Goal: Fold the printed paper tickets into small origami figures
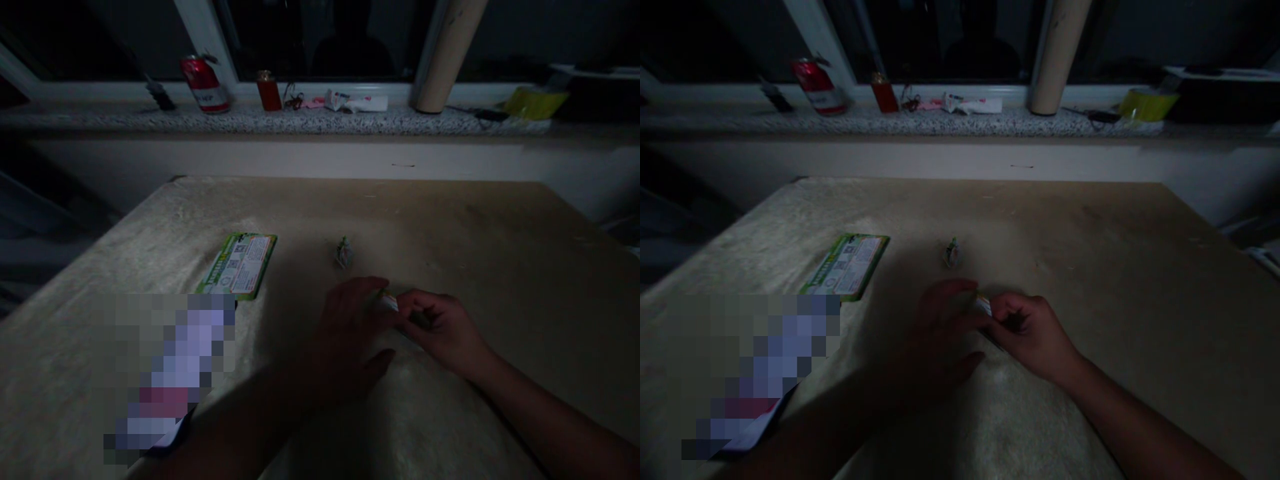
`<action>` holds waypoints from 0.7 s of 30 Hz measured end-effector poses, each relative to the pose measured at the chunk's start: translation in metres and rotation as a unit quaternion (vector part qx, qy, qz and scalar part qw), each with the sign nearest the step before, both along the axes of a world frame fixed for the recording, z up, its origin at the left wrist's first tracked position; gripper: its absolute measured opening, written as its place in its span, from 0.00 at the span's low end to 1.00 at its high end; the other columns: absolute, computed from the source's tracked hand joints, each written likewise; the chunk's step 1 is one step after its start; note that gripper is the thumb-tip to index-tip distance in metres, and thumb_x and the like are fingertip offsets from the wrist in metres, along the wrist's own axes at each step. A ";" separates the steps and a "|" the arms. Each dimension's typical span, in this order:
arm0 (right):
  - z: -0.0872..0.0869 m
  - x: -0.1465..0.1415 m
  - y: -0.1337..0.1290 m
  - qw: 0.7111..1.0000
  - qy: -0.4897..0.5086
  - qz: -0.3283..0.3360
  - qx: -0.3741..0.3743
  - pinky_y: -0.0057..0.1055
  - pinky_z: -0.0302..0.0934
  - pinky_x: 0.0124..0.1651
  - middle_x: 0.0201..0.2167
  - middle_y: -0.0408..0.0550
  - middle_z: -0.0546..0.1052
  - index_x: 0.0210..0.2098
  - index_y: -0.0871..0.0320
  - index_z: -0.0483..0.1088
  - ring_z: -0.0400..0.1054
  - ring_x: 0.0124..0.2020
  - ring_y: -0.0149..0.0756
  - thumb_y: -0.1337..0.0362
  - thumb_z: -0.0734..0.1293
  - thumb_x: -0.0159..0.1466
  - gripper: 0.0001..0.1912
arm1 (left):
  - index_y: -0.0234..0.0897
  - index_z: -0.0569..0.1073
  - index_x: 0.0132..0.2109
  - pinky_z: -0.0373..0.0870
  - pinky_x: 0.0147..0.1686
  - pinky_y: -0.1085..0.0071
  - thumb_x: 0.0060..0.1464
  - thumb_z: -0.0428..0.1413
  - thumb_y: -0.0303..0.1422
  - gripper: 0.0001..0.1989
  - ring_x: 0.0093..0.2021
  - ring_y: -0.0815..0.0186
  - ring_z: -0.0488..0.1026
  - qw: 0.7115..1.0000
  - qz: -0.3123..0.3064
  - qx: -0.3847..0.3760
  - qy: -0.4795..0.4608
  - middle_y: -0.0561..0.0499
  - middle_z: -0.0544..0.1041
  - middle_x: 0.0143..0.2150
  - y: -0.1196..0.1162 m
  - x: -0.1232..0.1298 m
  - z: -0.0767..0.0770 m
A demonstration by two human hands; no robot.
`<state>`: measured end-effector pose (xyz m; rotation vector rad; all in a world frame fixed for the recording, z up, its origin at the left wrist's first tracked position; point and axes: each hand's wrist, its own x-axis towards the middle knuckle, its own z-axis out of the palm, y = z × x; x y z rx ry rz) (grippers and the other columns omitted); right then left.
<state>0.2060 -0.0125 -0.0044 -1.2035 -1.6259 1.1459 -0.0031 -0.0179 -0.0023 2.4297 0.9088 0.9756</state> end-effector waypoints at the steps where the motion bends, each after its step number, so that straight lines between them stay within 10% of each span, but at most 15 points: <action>1: 0.000 0.000 0.000 1.000 -0.003 -0.002 -0.004 0.27 0.62 0.28 0.23 0.43 0.74 0.26 0.56 0.69 0.67 0.25 0.32 0.59 0.71 0.61 0.11 | 0.43 0.72 0.54 0.61 0.63 0.54 0.56 0.62 0.29 0.19 0.65 0.52 0.61 1.000 -0.003 0.028 0.013 0.43 0.65 0.65 -0.001 0.000 0.002; 11: -0.013 0.003 0.003 0.998 -0.032 -0.028 -0.055 0.31 0.67 0.31 0.24 0.41 0.76 0.48 0.57 0.70 0.71 0.25 0.34 0.54 0.70 0.63 0.18 | 0.36 0.75 0.37 0.64 0.55 0.61 0.59 0.57 0.23 0.05 0.49 0.62 0.74 0.992 -0.060 0.092 0.063 0.49 0.80 0.46 0.003 -0.006 0.004; 21: -0.014 0.013 0.003 0.926 -0.331 0.022 0.179 0.50 0.63 0.59 0.55 0.54 0.75 0.58 0.53 0.68 0.68 0.58 0.52 0.58 0.74 0.60 0.28 | 0.36 0.76 0.44 0.62 0.58 0.57 0.53 0.57 0.21 0.12 0.50 0.59 0.72 0.981 -0.079 0.006 0.179 0.47 0.79 0.47 0.010 -0.018 0.003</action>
